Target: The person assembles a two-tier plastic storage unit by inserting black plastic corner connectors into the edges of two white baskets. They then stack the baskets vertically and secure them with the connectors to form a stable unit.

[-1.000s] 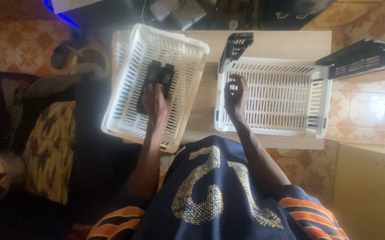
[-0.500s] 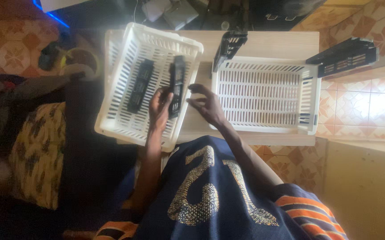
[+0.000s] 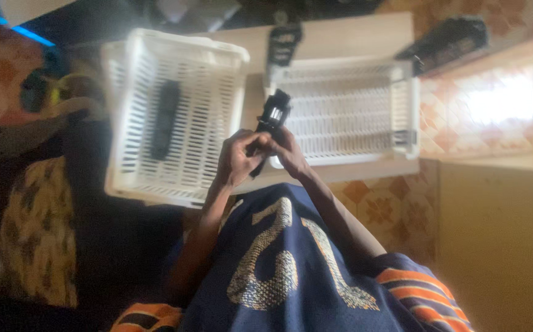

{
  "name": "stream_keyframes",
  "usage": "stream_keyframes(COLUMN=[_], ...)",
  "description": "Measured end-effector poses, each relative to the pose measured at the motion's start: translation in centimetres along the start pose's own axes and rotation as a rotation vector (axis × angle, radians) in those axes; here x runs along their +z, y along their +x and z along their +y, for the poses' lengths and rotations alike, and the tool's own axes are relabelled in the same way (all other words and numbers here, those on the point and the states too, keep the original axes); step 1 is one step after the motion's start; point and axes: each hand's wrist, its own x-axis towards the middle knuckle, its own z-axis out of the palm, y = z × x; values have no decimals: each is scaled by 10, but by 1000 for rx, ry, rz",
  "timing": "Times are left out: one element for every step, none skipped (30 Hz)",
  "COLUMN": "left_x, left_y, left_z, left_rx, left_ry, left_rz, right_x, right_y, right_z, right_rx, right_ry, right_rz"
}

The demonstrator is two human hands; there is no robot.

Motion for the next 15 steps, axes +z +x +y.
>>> stream_keyframes(left_x=[9, 19, 27, 36, 45, 53, 64, 71, 80, 90, 97, 107, 118, 129, 143], left_y=[4, 7, 13, 20, 23, 26, 30, 35, 38, 42, 42, 42, 49, 54, 59], left_z=[5, 12, 18, 25, 31, 35, 39, 42, 47, 52, 54, 58, 62, 66, 71], left_rx=[45, 88, 136, 47, -50, -149, -100, -51, -5, -7, -12, -17, -28, -40, -50], left_ry=[-63, -127, -189, -274, -360, -444, -424, -405, -389, -368, -342, -317, -321, -325, -327], left_rz=[-2, -5, -7, 14, 30, 43, 54, 64, 79, 49, 21, -7, -35, -63, -85], right_x=[-12, -23, -35, -47, -59, -70, -85, -101, -118, -136, -154, -175, -195, -212, -228], right_y=[-5, -14, -21, -27, -36, -45, -54, -62, -70, -78, -88, -100, -110, -124, -137], right_z=[0, 0, -2, -5, -6, -7, -8, -10, -15, -20, -25, -32, -41, -49, -58], right_rx=[31, 47, 57, 66, 33, 0, -34, -94, -150, -206, -244, -283, -328, -362, -394], right_ry=[-6, 48, 101, 155, 212, 269, 324, 315, 303, 290, 290, 289, 286, 253, 218], right_rz=[45, 80, 112, 144, 188, 232, 276, 331, 385, 438, 505, 572, 633, 766, 893])
